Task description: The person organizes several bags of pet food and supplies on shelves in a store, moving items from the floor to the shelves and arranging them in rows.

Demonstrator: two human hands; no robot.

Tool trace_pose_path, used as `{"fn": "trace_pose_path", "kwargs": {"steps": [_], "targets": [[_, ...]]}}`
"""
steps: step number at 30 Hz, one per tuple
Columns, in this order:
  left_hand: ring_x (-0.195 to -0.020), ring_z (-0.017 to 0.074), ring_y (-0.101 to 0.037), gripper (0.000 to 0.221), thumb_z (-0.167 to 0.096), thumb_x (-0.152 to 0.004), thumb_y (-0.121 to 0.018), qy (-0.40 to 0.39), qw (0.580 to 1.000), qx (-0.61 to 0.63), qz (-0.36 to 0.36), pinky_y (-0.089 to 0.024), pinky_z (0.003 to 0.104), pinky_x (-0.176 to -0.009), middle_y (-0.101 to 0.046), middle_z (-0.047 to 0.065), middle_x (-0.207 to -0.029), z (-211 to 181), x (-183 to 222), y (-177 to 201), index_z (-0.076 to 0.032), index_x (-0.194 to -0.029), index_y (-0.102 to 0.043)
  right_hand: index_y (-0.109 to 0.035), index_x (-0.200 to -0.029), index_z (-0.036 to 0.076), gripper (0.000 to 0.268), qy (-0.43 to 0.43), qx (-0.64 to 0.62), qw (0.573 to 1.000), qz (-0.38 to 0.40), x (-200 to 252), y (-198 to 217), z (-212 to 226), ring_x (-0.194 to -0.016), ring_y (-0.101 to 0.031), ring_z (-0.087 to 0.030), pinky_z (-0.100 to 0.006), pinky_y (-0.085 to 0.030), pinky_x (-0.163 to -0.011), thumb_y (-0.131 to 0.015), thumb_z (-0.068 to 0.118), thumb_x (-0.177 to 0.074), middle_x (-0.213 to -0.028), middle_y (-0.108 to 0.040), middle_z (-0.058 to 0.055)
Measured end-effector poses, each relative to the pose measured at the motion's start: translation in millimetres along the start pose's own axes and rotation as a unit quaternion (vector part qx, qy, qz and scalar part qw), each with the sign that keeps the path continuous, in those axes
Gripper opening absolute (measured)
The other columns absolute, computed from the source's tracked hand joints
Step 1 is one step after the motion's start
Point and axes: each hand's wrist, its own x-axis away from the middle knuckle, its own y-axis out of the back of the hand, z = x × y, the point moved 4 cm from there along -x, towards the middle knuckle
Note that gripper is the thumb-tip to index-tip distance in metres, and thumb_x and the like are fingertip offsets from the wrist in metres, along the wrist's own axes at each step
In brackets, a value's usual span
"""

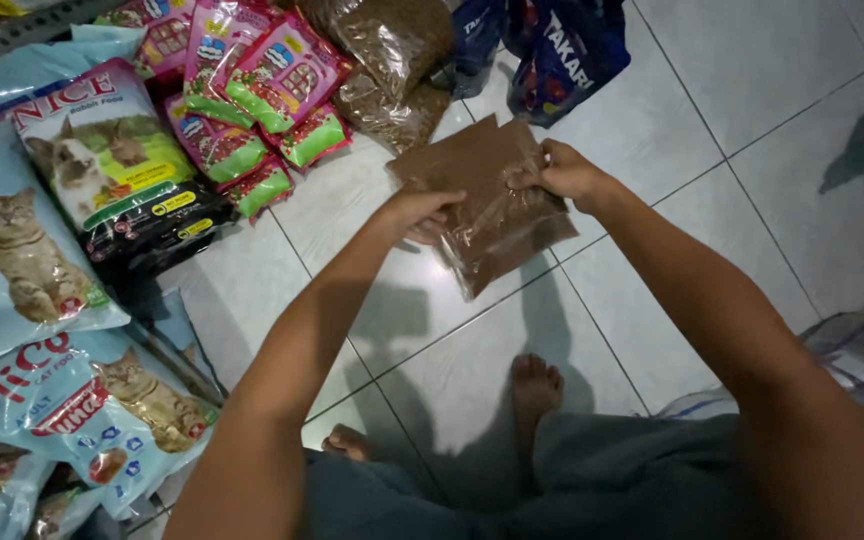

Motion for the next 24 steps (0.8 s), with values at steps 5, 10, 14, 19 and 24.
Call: {"fn": "trace_pose_path", "kwargs": {"steps": [5, 10, 14, 19, 24], "targets": [[-0.096, 0.0295, -0.070, 0.116, -0.068, -0.073, -0.084, -0.016, 0.998, -0.038, -0.048, -0.063, 0.045, -0.080, -0.068, 0.021, -0.115, -23, 46, 26, 0.002, -0.153, -0.037, -0.054, -0.120, -0.002, 0.068, 0.045, -0.043, 0.998, -0.013, 18, -9, 38, -0.105, -0.064, -0.040, -0.053, -0.054, -0.087, -0.095, 0.029, -0.075, -0.109, -0.063, -0.023], [-0.090, 0.0267, -0.058, 0.104, -0.073, -0.072, -0.081, -0.052, 0.990, -0.077, -0.106, -0.053, 0.033, -0.061, -0.064, 0.020, -0.109, -69, 109, 37, 0.008, -0.133, -0.057, -0.060, -0.117, 0.001, 0.065, 0.077, -0.090, 0.992, -0.050, 47, -10, 89, -0.100, -0.066, -0.032, -0.047, -0.058, -0.078, -0.098, 0.026, -0.070, -0.103, -0.062, -0.014], [-0.136, 0.0255, -0.058, 0.113, -0.067, -0.050, -0.068, -0.065, 0.993, 0.038, -0.094, -0.048, 0.040, -0.113, -0.058, 0.007, -0.150, -117, 182, 30, -0.015, -0.149, -0.050, -0.055, -0.135, 0.011, 0.080, 0.014, -0.190, 0.981, -0.038, 47, -11, 115, -0.112, -0.071, -0.025, -0.036, -0.063, -0.092, -0.088, 0.022, -0.063, -0.129, -0.069, -0.011], [-0.150, 0.0253, -0.043, 0.121, -0.056, -0.057, -0.079, -0.179, 0.971, 0.102, -0.124, -0.034, 0.039, -0.124, -0.046, 0.012, -0.161, -134, 212, 48, -0.008, -0.158, -0.032, -0.054, -0.140, 0.010, 0.080, 0.085, -0.272, 0.959, 0.003, 37, -36, 136, -0.112, -0.070, -0.025, -0.036, -0.063, -0.096, -0.085, 0.016, -0.066, -0.132, -0.067, -0.010], [-0.105, 0.0303, -0.071, 0.070, -0.032, -0.064, -0.102, -0.386, 0.875, 0.208, -0.204, -0.061, 0.046, -0.087, -0.074, 0.015, -0.110, -133, 216, 96, -0.007, -0.121, -0.070, -0.021, -0.162, -0.003, 0.102, 0.182, -0.160, 0.970, -0.020, 78, -81, 197, -0.153, -0.023, -0.050, -0.064, -0.022, -0.123, -0.085, 0.037, -0.093, -0.161, -0.027, -0.034]]}}
